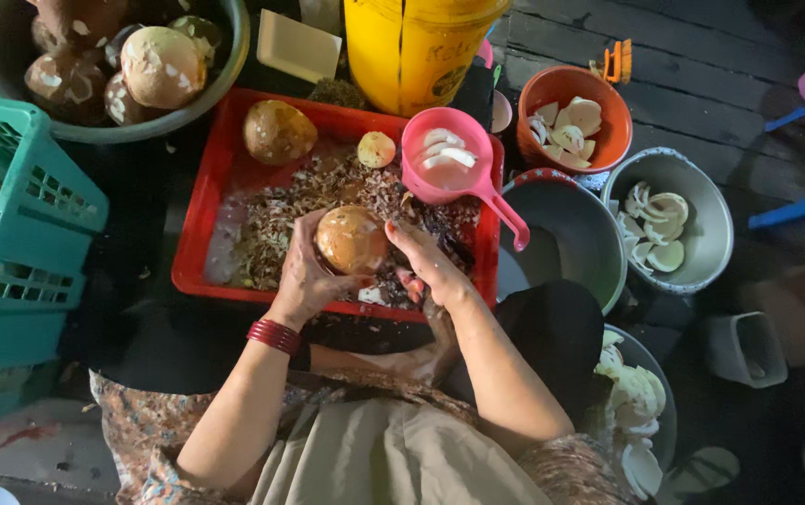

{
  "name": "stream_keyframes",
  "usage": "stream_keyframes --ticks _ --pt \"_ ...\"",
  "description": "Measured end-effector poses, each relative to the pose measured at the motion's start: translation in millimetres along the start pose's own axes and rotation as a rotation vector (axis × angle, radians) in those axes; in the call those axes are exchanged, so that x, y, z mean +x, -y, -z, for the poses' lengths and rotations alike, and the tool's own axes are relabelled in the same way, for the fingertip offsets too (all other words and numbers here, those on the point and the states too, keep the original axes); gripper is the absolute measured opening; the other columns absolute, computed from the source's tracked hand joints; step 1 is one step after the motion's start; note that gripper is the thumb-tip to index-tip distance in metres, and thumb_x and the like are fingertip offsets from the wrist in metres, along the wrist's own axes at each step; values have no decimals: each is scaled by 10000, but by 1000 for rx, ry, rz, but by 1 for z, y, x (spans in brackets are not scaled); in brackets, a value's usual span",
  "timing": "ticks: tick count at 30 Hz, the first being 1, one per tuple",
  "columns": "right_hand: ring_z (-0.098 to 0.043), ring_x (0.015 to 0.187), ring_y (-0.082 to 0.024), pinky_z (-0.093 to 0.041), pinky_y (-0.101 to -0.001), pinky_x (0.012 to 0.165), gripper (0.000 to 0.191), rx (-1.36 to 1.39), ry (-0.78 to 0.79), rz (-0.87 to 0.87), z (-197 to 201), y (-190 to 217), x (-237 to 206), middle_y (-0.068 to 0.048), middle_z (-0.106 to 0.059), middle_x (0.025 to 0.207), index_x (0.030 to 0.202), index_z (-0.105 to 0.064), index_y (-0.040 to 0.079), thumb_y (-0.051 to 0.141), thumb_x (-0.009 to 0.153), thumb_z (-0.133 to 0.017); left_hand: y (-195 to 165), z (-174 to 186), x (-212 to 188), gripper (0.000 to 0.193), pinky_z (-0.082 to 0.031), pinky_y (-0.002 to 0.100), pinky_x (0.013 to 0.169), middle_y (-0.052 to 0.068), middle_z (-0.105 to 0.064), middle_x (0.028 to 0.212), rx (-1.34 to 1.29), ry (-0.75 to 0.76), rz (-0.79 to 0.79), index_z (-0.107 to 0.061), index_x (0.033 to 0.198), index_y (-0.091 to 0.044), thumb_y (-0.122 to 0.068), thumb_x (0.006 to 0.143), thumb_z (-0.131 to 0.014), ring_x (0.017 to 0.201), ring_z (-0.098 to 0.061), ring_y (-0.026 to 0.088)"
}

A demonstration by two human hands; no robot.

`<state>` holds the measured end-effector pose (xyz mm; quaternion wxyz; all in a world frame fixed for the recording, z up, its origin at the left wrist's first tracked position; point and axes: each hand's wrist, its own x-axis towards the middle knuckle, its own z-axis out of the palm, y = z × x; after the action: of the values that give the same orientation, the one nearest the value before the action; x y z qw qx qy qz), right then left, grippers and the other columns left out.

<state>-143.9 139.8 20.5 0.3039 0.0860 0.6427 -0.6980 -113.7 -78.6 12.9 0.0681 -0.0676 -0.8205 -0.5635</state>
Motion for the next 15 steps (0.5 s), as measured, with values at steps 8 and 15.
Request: stream_keyframes --ticks 8,15 --pt "-402 422 -65 -347 -253 323 685 -70 28 37 -6 -3 2 6 -572 829 1460 -435 199 590 916 -578 2 4 5 1205 -423 383 1136 148 -521 1433 -74 54 -130 -351 1507 -51 -178 492 -989 1338 -518 287" --pt "-531 576 -146 -400 -296 383 736 -338 -33 107 -14 6 -12 -238 -620 914 1579 -438 157 571 987 -578 -8 18 16 1045 -415 420 1110 108 -668 1327 213 128 -12 -464 1443 -125 -259 544 -980 1252 -637 286"
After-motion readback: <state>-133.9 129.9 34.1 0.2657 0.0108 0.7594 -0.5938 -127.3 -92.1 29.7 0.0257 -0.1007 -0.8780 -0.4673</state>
